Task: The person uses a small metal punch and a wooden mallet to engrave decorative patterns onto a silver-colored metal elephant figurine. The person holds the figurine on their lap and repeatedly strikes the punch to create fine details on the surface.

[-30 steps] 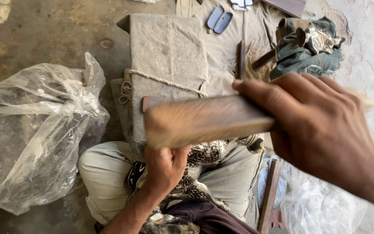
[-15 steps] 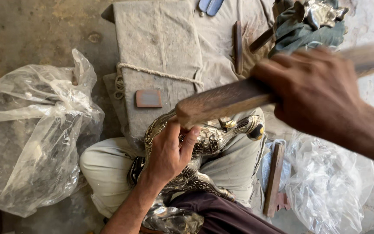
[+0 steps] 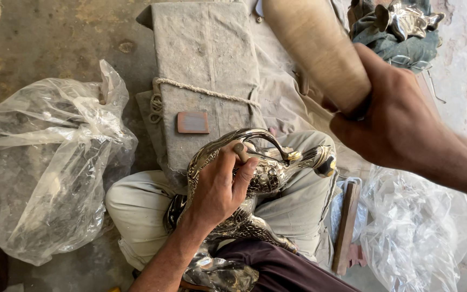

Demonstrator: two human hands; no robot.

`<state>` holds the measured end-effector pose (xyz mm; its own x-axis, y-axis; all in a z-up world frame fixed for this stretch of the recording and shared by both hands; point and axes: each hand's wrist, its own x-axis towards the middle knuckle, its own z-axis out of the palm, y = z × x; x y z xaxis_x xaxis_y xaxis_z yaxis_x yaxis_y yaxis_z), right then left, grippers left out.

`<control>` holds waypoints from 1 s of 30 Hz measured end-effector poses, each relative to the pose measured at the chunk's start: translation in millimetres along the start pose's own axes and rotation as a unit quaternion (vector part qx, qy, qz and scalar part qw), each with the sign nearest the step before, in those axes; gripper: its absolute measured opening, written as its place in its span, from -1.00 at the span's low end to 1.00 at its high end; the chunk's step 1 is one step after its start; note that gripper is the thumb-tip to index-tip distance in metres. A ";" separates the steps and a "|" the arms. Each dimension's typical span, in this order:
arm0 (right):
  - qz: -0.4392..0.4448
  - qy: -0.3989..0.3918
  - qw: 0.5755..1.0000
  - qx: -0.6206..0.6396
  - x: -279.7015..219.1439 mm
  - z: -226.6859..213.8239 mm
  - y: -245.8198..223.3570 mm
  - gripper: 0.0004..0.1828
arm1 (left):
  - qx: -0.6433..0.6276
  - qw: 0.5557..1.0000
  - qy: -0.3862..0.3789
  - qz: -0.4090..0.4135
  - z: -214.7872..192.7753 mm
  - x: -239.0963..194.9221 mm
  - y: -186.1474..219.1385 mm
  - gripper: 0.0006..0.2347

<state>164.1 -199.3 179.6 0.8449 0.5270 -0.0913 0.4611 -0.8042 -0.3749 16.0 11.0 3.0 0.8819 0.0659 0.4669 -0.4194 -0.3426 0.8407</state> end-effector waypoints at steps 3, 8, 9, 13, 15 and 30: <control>-0.228 0.054 0.914 -0.331 1.1 -0.3 2.1 -0.74 | 0.008 0.999 -0.033 -0.030 -1.0 -1.0 0.2 -0.86; -0.136 0.012 0.969 -0.206 2.1 2.0 7.0 -0.60 | 0.008 1.000 -0.019 -0.020 -2.9 -1.0 2.7 -0.84; -0.207 0.026 0.935 -0.288 1.9 2.8 7.7 -0.72 | 0.011 0.999 -0.029 -0.029 -3.2 -0.6 2.8 -0.83; -0.074 -0.001 0.995 -0.073 -0.9 6.0 8.2 -0.54 | 0.007 1.000 -0.011 -0.016 -2.5 -0.6 4.6 -0.83; -0.187 0.052 0.928 -0.318 1.1 6.1 8.0 -0.79 | 0.005 1.000 -0.009 -0.009 -2.6 0.2 4.7 -0.82; -0.098 -0.067 0.910 -0.397 2.0 -2.2 -3.7 -0.81 | 0.025 0.998 -0.045 -0.045 -4.5 -0.6 4.6 -0.86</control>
<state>164.7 -195.9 182.8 0.7094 0.6678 -0.2255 0.6946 -0.6080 0.3846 12.5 13.6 7.8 0.9320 0.0142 0.3621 -0.3289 -0.3860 0.8619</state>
